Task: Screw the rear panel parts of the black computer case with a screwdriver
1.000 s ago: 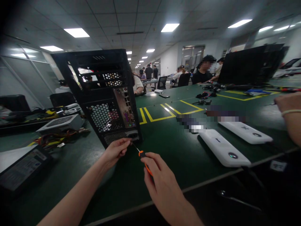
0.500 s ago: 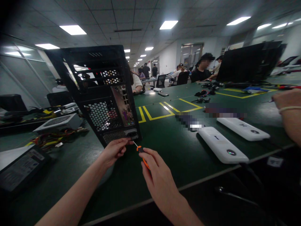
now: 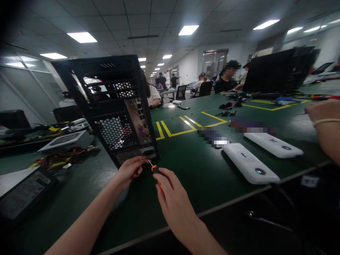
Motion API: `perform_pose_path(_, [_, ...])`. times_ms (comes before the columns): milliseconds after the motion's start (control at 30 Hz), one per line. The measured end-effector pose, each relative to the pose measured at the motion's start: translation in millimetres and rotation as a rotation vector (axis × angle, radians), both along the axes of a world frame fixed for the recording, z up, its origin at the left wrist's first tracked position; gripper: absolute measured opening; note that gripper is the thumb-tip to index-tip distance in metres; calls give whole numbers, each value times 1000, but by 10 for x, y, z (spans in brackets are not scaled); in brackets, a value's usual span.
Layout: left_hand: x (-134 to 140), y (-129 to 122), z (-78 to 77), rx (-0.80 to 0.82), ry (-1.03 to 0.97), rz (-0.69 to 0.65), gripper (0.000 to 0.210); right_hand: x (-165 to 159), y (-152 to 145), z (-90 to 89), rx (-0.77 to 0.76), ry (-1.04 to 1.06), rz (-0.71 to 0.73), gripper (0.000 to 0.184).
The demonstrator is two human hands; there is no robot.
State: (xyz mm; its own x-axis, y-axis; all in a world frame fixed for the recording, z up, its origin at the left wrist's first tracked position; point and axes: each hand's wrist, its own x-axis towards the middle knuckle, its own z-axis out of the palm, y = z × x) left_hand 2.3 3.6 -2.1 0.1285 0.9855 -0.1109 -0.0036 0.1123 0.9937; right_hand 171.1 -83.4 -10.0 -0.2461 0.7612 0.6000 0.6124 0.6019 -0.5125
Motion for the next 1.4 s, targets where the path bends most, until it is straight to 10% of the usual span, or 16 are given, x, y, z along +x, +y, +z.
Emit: perform_pose_path(1400, [9,-20,63,1,19,35,20,-39,-34,55,63,-100,0,31])
